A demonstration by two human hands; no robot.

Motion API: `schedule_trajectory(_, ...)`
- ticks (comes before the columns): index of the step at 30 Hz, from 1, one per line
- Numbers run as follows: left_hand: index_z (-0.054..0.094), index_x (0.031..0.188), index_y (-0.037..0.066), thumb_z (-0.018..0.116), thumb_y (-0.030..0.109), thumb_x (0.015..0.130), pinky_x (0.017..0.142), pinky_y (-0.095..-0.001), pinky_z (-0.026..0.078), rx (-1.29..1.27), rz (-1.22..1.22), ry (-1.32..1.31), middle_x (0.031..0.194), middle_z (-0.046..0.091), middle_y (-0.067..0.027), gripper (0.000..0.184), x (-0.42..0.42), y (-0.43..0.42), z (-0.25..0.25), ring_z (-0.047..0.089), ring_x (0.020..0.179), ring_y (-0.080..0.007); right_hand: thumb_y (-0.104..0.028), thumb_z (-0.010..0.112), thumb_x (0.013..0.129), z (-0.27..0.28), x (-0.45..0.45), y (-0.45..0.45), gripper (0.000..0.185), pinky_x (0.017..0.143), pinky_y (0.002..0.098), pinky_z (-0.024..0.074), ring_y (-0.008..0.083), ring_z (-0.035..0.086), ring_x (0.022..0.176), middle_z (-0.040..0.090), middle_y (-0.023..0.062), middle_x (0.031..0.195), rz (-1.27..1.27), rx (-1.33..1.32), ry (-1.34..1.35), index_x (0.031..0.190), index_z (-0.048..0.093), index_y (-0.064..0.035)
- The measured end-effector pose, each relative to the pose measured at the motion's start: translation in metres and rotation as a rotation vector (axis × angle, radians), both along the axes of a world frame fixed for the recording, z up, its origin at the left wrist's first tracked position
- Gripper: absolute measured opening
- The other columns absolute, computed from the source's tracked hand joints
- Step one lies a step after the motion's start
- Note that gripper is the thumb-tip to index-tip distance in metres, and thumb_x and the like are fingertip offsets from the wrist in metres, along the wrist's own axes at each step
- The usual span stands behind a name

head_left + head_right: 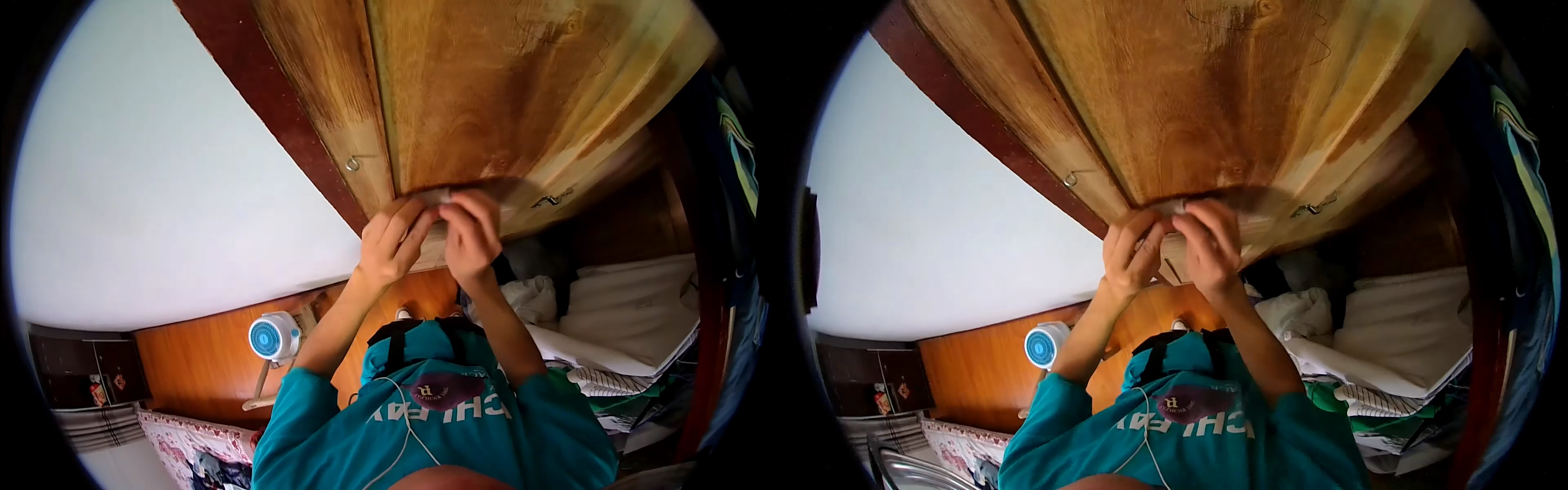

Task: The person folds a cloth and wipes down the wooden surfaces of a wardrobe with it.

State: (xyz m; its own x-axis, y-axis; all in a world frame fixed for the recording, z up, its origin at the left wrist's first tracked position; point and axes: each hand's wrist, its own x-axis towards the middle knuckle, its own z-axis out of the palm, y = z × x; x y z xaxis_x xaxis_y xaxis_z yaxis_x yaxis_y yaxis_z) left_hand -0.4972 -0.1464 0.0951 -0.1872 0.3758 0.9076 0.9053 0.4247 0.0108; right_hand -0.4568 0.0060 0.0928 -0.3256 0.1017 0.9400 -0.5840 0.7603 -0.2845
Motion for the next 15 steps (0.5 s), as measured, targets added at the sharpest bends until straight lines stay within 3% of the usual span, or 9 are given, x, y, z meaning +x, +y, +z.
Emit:
schedule_trajectory(3, 0.075, 0.101, -0.004, 0.069, 0.004, 0.058, 0.074, -0.0375, 0.058, 0.073, 0.039, 0.096, 0.104, 0.068, -0.0158, 0.044, 0.001, 0.017, 0.038, 0.068, 0.093, -0.0314, 0.014, 0.070, 0.082, 0.032, -0.004, 0.011, 0.020, 0.082, 0.0428, 0.0560, 0.0350, 0.065, 0.099, 0.067, 0.0135, 0.107, -0.046, 0.033, 0.096, 0.097, 0.072, 0.0004)
schedule_trajectory(6, 0.074, 0.101, -0.005, 0.068, 0.005, 0.058, 0.075, -0.0385, 0.058, 0.050, 0.036, 0.046, 0.105, 0.068, -0.0158, 0.045, -0.007, 0.025, 0.029, 0.068, 0.094, -0.0323, 0.014, 0.069, 0.082, 0.023, -0.013, 0.020, 0.019, 0.081, 0.0422, 0.0560, 0.0347, 0.065, 0.098, 0.067, 0.0138, 0.107, -0.043, 0.051, 0.045, 0.095, 0.072, 0.0012)
schedule_trajectory(8, 0.074, 0.100, -0.006, 0.069, 0.006, 0.062, 0.077, -0.0388, 0.059, 0.029, 0.011, 0.081, 0.106, 0.068, -0.0155, 0.040, -0.016, 0.023, 0.001, 0.068, 0.095, -0.0316, 0.015, 0.068, 0.079, -0.014, -0.023, 0.031, 0.020, 0.079, 0.0421, 0.0558, 0.0346, 0.065, 0.095, 0.067, 0.0151, 0.107, -0.006, 0.105, 0.071, 0.094, 0.072, 0.0022)
schedule_trajectory(12, 0.073, 0.103, -0.007, 0.069, 0.004, 0.069, 0.081, -0.0393, 0.058, -0.122, -0.010, -0.132, 0.110, 0.067, -0.0154, 0.036, -0.016, 0.024, -0.054, 0.068, 0.100, -0.0310, 0.015, 0.067, 0.079, -0.081, -0.012, 0.045, 0.022, 0.078, 0.0435, 0.0557, 0.0356, 0.064, 0.093, 0.067, 0.0153, 0.107, 0.065, 0.113, -0.147, 0.097, 0.071, 0.0029)
schedule_trajectory(15, 0.071, 0.104, -0.006, 0.067, 0.000, 0.070, 0.082, -0.0406, 0.058, -0.143, -0.022, -0.265, 0.111, 0.066, -0.0143, 0.035, -0.006, 0.028, -0.083, 0.068, 0.101, -0.0317, 0.016, 0.067, 0.079, -0.092, -0.005, 0.048, 0.025, 0.080, 0.0447, 0.0553, 0.0369, 0.064, 0.094, 0.066, 0.0163, 0.107, 0.120, 0.093, -0.276, 0.101, 0.069, 0.0038)
